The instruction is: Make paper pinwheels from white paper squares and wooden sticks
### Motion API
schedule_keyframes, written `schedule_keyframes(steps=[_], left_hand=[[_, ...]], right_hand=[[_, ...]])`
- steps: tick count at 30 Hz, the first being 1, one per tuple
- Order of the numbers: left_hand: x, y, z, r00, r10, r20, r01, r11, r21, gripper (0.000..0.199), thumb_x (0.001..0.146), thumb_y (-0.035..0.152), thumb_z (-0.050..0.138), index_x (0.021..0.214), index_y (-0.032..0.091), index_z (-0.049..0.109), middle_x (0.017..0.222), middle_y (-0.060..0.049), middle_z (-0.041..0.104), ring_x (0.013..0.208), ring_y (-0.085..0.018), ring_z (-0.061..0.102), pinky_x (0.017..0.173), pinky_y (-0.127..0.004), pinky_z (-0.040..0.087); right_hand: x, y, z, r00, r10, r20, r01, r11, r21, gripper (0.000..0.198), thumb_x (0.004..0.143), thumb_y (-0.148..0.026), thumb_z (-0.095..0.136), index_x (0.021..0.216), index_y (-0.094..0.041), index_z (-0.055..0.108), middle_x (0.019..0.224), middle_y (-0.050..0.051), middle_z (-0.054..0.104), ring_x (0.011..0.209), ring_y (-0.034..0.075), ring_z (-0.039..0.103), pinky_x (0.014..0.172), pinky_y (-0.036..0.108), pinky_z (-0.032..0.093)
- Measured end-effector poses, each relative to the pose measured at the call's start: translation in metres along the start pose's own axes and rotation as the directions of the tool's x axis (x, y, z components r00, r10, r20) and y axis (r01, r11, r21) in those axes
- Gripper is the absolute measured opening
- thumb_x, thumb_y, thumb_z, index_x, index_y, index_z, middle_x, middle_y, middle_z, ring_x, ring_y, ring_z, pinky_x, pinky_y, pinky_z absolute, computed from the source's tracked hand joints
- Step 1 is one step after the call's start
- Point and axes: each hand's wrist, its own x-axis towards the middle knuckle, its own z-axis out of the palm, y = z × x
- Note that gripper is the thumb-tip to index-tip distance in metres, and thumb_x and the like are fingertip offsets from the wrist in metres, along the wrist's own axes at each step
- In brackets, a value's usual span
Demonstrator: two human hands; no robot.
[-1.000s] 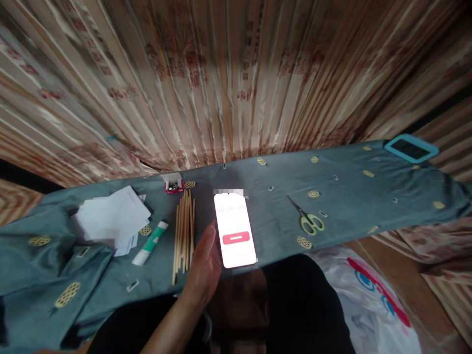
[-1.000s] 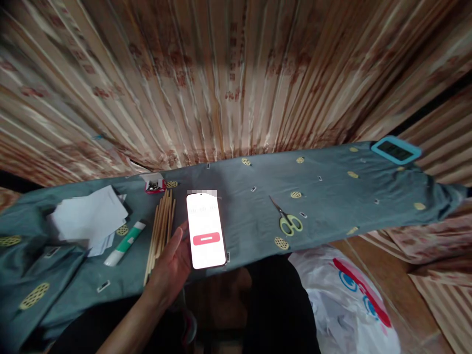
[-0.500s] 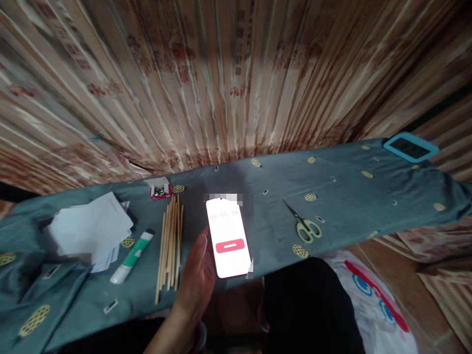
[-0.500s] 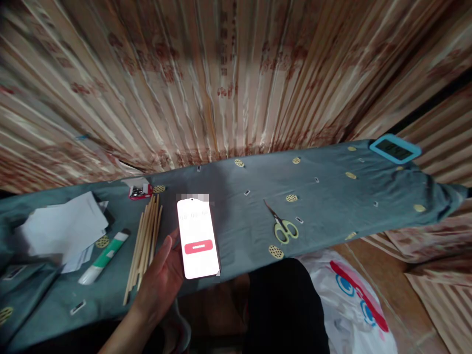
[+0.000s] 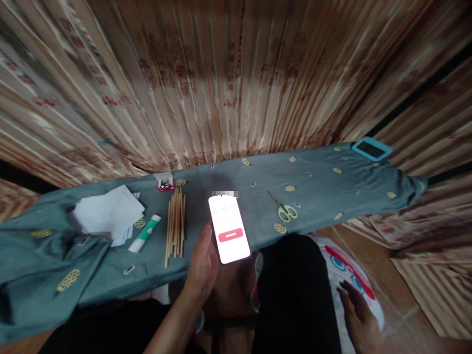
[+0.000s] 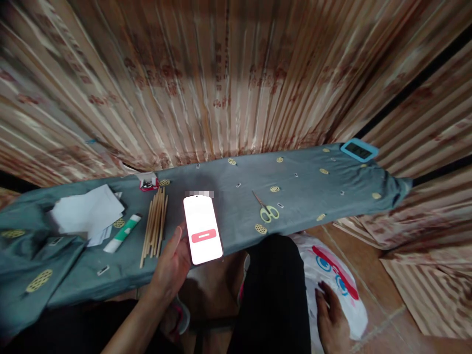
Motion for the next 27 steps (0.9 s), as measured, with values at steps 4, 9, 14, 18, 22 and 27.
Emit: schedule_keyframes(steps=[4, 9, 14, 18, 22, 27], left_hand=[[-0.012, -0.013, 0.001, 1.000, 0.008, 0.007, -0.008, 1.000, -0.005, 0.054, 0.079, 0.048, 0.070, 0.120, 0.014, 0.059, 0.124, -0.012, 0.068, 0.120, -0.033, 0.061, 0.099, -0.045, 0.050], [-0.016, -0.031, 0.002, 0.997, 0.080, -0.006, -0.080, 0.997, 0.022, 0.048, 0.077, 0.049, 0.072, 0.110, 0.015, 0.064, 0.120, -0.011, 0.070, 0.120, -0.031, 0.060, 0.101, -0.042, 0.047], [-0.016, -0.041, 0.007, 0.998, 0.065, -0.009, -0.064, 0.998, 0.020, 0.049, 0.078, 0.050, 0.070, 0.112, 0.016, 0.063, 0.116, -0.008, 0.070, 0.115, -0.027, 0.062, 0.102, -0.040, 0.046], [-0.013, -0.047, 0.012, 0.998, 0.061, -0.004, -0.061, 0.998, -0.005, 0.048, 0.080, 0.051, 0.067, 0.115, 0.018, 0.062, 0.116, -0.008, 0.070, 0.112, -0.026, 0.064, 0.102, -0.040, 0.046], [-0.007, -0.054, 0.016, 0.996, 0.094, 0.008, -0.094, 0.995, 0.017, 0.051, 0.081, 0.053, 0.065, 0.119, 0.019, 0.060, 0.117, -0.008, 0.069, 0.112, -0.026, 0.063, 0.101, -0.041, 0.047], [-0.005, -0.059, 0.025, 0.985, 0.169, 0.017, -0.170, 0.980, 0.101, 0.048, 0.078, 0.051, 0.069, 0.113, 0.018, 0.062, 0.113, -0.006, 0.070, 0.108, -0.025, 0.064, 0.098, -0.039, 0.048]], right_hand=[[0.007, -0.061, 0.033, 0.973, -0.214, 0.088, 0.196, 0.965, 0.172, 0.056, 0.089, -0.053, 0.052, 0.135, -0.022, 0.050, 0.127, 0.013, 0.063, 0.113, 0.030, 0.063, 0.097, 0.051, 0.050], [-0.022, -0.152, 0.071, 0.827, -0.488, 0.280, 0.396, 0.858, 0.327, 0.075, 0.086, -0.047, 0.061, 0.149, -0.017, 0.031, 0.150, 0.016, 0.045, 0.137, 0.031, 0.046, 0.111, 0.053, 0.041], [-0.040, -0.172, 0.094, 0.811, -0.513, 0.281, 0.452, 0.854, 0.256, 0.094, 0.078, -0.047, 0.070, 0.152, -0.011, 0.024, 0.154, 0.022, 0.037, 0.142, 0.036, 0.038, 0.112, 0.057, 0.038], [-0.044, -0.167, 0.099, 0.824, -0.518, 0.230, 0.481, 0.854, 0.198, 0.093, 0.077, -0.037, 0.071, 0.151, -0.007, 0.024, 0.152, 0.025, 0.039, 0.140, 0.036, 0.040, 0.111, 0.056, 0.039], [-0.040, -0.165, 0.099, 0.837, -0.499, 0.224, 0.473, 0.866, 0.162, 0.092, 0.079, -0.036, 0.069, 0.152, -0.005, 0.020, 0.153, 0.027, 0.037, 0.140, 0.035, 0.041, 0.111, 0.054, 0.040], [-0.031, -0.167, 0.095, 0.860, -0.451, 0.239, 0.428, 0.892, 0.143, 0.090, 0.081, -0.036, 0.064, 0.152, -0.004, 0.020, 0.145, 0.026, 0.047, 0.133, 0.035, 0.051, 0.107, 0.052, 0.046]])
